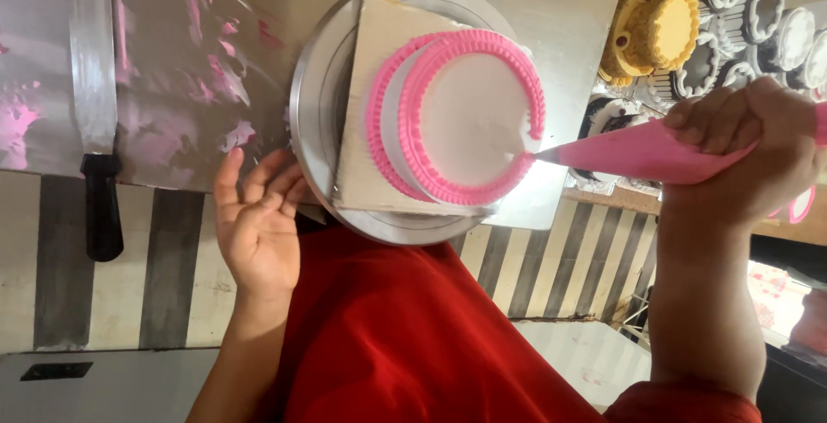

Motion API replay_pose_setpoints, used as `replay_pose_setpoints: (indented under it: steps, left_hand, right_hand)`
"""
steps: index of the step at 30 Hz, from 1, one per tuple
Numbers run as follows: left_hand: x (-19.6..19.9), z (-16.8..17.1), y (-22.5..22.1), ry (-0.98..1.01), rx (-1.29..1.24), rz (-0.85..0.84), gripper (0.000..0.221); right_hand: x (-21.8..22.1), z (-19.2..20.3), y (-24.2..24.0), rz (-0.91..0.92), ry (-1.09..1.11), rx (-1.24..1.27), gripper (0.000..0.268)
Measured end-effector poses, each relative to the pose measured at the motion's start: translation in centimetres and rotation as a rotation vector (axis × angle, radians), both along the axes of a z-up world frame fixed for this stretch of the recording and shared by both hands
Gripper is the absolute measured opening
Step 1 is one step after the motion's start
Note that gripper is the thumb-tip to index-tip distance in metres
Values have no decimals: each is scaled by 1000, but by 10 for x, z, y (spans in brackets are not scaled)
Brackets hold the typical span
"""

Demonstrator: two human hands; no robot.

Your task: The person pipes a pink frosting shell border around the top edge of a white cake using a piping bag, rotating the cake on a turntable. They refill the piping bag with frosting from the table, scrape excess frosting with a knife, carry a finished cake to a side table, and resume piping the border.

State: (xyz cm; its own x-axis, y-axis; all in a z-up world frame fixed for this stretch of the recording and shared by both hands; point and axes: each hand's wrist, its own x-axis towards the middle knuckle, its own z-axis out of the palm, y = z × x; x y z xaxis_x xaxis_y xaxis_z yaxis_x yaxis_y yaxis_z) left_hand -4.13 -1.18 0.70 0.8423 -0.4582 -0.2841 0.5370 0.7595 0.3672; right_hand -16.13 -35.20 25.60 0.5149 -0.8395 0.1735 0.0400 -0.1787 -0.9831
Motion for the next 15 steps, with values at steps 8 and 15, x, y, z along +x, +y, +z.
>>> replay_pose_setpoints:
  steps: [8, 15]
  left_hand:
    - [-28, -9, -3, -10, 147, -310, 65]
    - [-31, -8, -7, -23, -28, -224, 70]
  right_hand:
    - [-93, -37, -104, 14, 3, -229, 33]
    - [-258, -84, -234, 72, -261, -1, 37]
